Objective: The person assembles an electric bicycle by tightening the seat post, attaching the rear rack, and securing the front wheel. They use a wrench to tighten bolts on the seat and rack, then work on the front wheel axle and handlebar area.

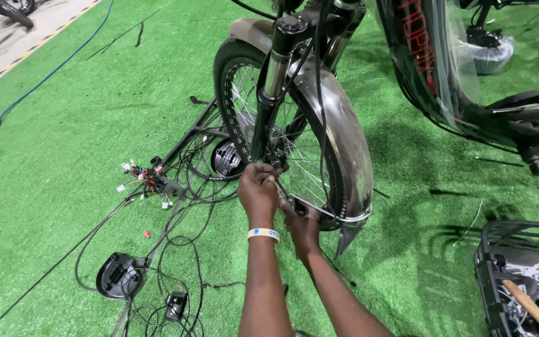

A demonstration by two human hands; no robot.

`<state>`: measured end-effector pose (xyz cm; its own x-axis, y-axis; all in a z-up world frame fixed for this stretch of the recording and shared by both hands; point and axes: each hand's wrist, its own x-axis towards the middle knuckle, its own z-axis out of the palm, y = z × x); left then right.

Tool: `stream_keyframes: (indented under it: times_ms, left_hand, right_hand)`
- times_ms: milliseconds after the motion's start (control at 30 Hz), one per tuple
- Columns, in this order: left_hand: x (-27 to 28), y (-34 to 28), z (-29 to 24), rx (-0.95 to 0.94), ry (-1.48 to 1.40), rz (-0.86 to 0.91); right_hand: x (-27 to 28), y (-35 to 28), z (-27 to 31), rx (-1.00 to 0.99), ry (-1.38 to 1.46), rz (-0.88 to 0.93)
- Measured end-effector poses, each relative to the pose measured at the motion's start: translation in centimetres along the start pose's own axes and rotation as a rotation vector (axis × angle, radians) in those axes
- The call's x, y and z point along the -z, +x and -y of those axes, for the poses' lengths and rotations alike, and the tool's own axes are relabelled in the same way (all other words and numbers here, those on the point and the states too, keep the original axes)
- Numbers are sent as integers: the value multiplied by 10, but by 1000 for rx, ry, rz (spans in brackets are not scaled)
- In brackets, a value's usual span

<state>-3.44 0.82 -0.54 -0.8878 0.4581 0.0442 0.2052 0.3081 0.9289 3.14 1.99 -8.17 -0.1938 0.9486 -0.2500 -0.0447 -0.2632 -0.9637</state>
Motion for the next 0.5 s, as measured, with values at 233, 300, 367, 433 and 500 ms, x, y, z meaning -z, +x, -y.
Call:
stream_keyframes:
  times_ms: [233,300,367,433,500]
  left_hand:
    - [7,0,-5,-22,78,122]
    - [6,-2,-8,-1,78,147]
    - [4,-4,-7,9,134,173]
    - [5,1,-7,6,197,220]
    - [12,-4,-29,1,258,266]
  right_hand:
    - [1,-6,-10,63,205,150]
    - [2,-11,-7,125,246,93]
    - [2,-3,-14,96,259,146]
    - [10,-15,-3,77,248,154]
    - [22,-16,-9,60,238,161]
